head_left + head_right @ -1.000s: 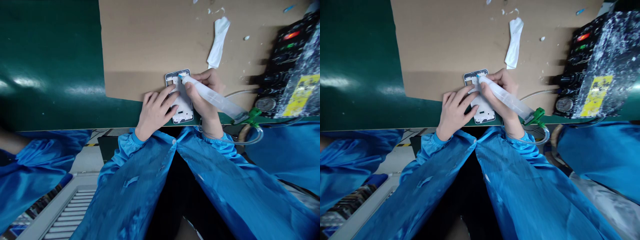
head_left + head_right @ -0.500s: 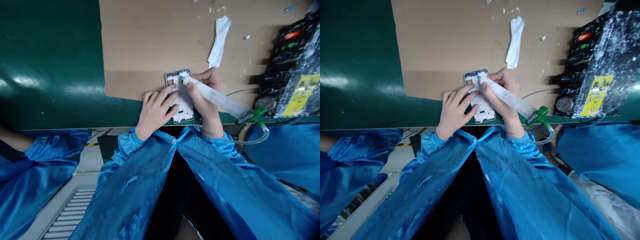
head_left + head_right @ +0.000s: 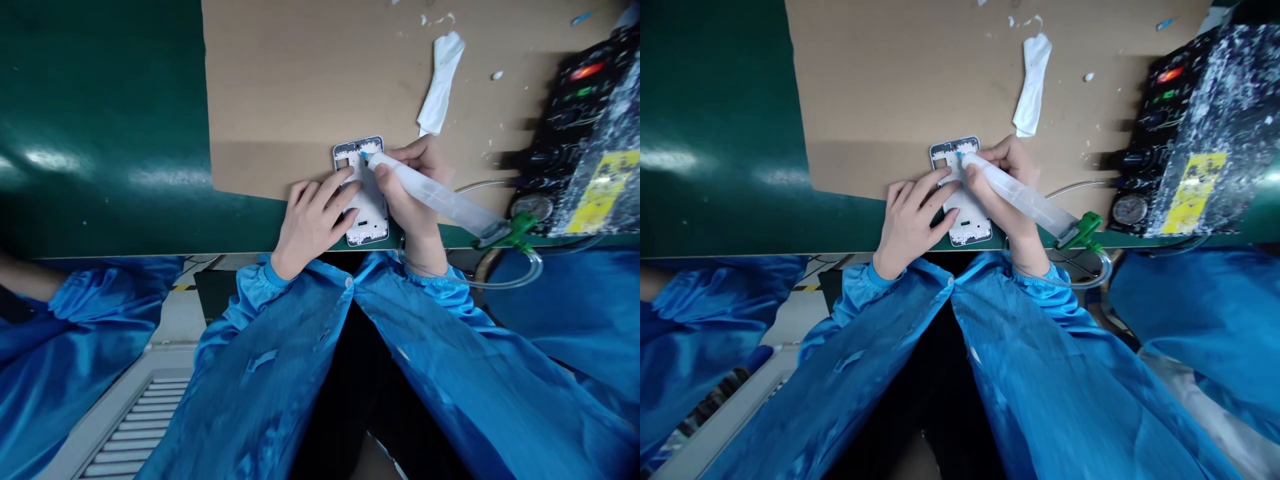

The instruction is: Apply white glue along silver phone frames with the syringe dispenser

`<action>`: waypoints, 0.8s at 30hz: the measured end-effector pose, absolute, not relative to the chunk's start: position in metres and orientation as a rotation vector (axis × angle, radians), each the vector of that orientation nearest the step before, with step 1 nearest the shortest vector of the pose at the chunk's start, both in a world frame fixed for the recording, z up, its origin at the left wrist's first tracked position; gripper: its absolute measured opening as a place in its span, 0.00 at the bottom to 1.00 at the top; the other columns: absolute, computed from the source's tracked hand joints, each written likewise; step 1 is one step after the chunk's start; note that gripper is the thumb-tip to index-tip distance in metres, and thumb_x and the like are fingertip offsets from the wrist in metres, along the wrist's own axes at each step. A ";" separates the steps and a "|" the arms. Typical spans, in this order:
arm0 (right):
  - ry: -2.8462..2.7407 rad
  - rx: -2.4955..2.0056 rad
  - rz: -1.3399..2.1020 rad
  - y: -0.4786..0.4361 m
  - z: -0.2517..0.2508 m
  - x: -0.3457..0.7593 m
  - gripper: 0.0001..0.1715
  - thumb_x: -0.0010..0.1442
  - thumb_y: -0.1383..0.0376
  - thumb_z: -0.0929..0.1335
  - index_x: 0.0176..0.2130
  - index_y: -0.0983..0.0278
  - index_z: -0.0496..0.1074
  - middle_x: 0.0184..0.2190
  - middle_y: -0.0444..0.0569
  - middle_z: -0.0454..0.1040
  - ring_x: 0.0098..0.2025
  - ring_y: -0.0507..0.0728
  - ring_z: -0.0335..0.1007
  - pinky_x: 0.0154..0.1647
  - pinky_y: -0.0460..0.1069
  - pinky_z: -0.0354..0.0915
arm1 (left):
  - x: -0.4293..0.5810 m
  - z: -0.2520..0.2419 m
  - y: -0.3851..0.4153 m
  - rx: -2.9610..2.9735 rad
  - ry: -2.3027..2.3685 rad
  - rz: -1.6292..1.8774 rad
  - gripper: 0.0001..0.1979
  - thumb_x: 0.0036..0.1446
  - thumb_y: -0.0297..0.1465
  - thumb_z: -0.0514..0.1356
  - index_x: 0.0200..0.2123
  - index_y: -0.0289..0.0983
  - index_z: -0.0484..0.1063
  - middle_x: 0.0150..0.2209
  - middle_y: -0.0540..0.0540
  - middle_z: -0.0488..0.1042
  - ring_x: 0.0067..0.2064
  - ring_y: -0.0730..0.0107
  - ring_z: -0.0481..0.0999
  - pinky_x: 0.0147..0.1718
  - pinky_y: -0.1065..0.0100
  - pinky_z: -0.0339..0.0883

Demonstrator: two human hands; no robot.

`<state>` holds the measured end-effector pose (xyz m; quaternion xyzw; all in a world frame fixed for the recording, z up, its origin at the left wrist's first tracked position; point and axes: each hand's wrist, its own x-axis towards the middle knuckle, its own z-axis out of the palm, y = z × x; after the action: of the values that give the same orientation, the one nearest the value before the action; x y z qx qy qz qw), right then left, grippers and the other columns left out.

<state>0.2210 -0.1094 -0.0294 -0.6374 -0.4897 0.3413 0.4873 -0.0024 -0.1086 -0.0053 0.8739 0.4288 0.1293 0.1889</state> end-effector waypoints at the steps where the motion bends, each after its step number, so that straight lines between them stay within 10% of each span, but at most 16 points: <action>1: -1.190 -1.552 0.834 -0.109 -0.030 0.221 0.31 0.66 0.33 0.79 0.44 0.55 0.77 0.36 0.45 0.79 0.37 0.58 0.80 0.37 0.55 0.81 | -0.002 -0.005 -0.109 2.454 1.205 0.365 0.24 0.87 0.44 0.53 0.74 0.44 0.79 0.77 0.41 0.76 0.58 0.52 0.82 0.65 0.51 0.66; 11: -1.236 -1.458 0.796 -0.109 -0.031 0.222 0.27 0.69 0.37 0.80 0.44 0.55 0.76 0.31 0.42 0.74 0.28 0.53 0.68 0.28 0.51 0.68 | -0.003 -0.005 -0.108 2.466 1.203 0.414 0.24 0.88 0.44 0.53 0.73 0.43 0.80 0.77 0.43 0.77 0.57 0.54 0.82 0.64 0.51 0.66; 24: -1.179 -1.568 0.907 -0.113 -0.039 0.226 0.36 0.64 0.29 0.79 0.48 0.52 0.75 0.36 0.46 0.76 0.41 0.63 0.82 0.39 0.58 0.81 | -0.003 -0.006 -0.110 2.424 1.203 0.343 0.26 0.87 0.44 0.51 0.76 0.45 0.77 0.78 0.40 0.74 0.60 0.50 0.81 0.67 0.48 0.66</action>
<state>0.2258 -0.1129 -0.0390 -0.6402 -0.4812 0.3702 0.4707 -0.0033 -0.1098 -0.0059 0.8696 0.4318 0.1229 0.2055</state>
